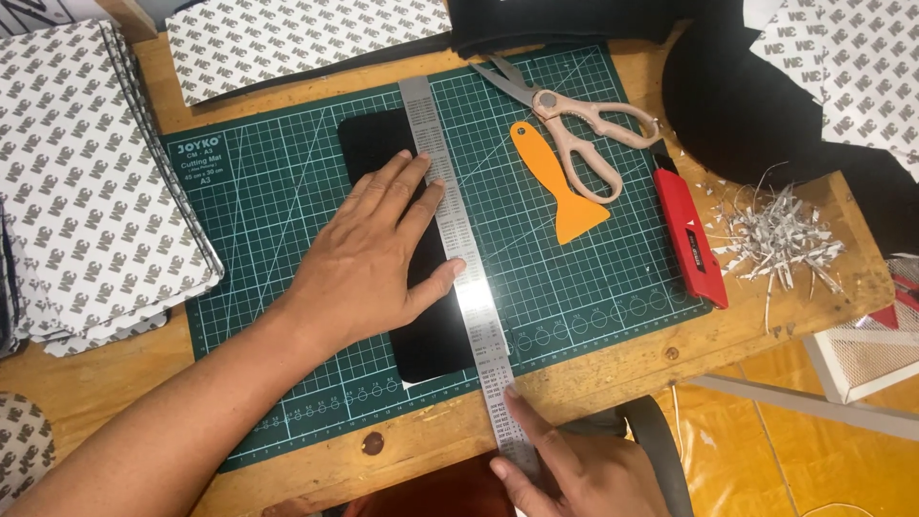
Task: Measuring and cutting a rectangular piece of black material using a metal ruler and a utility knife.
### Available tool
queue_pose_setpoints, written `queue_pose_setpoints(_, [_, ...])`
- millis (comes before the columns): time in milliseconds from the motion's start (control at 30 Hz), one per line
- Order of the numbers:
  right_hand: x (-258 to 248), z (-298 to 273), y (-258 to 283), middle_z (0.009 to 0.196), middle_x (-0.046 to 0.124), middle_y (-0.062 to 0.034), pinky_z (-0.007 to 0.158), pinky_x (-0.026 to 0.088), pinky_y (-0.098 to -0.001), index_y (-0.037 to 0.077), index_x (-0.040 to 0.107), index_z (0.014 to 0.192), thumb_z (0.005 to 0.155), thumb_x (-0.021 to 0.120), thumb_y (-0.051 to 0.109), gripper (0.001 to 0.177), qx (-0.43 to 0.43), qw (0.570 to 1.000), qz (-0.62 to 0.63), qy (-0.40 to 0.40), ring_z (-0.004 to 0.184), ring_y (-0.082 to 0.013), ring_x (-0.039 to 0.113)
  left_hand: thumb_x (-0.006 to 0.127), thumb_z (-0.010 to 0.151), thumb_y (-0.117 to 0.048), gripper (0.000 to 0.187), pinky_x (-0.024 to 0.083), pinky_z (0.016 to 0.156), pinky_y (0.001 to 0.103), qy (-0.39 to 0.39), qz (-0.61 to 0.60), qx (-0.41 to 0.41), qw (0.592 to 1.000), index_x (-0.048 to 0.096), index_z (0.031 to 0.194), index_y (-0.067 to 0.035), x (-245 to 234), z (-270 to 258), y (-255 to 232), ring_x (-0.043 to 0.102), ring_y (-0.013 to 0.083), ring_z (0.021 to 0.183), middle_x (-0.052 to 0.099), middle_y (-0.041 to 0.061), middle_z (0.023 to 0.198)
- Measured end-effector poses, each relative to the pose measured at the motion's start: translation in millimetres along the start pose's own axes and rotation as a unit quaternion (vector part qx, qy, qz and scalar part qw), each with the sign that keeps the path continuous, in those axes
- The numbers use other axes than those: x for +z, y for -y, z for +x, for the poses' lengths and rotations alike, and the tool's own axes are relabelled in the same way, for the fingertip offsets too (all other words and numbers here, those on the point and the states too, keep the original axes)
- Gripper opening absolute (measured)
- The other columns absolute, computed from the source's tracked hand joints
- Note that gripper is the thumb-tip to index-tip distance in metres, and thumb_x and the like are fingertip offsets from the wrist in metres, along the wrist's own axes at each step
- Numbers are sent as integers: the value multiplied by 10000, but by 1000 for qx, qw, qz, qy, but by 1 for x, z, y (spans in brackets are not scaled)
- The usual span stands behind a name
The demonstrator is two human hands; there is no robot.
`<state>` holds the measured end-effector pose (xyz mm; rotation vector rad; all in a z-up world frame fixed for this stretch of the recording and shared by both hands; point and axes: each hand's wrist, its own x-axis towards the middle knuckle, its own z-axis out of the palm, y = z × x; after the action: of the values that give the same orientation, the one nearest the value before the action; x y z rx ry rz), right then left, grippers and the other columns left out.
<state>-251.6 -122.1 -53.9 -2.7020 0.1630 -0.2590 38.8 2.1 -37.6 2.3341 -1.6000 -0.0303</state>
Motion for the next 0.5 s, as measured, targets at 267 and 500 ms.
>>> queue_pose_setpoints(267, [-6, 12, -7, 996, 693, 10, 843, 586, -316, 185, 595, 1390, 938, 678, 84, 471, -103, 982, 39, -151, 954, -164, 664, 407, 1032, -600, 794, 188, 1245, 534, 5, 5, 0, 1000, 397, 1532, 16, 0, 0, 0, 214, 357, 1551, 298, 221, 1652])
queue_pose_setpoints(500, [-13, 42, -14, 1153, 725, -96, 913, 583, -391, 41, 711, 1158, 928, 571, 21, 270, -139, 973, 125, -134, 1037, -287, 704, 404, 1032, -603, 797, 187, 1248, 530, 6, 14, -1, 1000, 401, 1528, 21, 0, 2, 0, 220, 359, 1550, 305, 221, 1650])
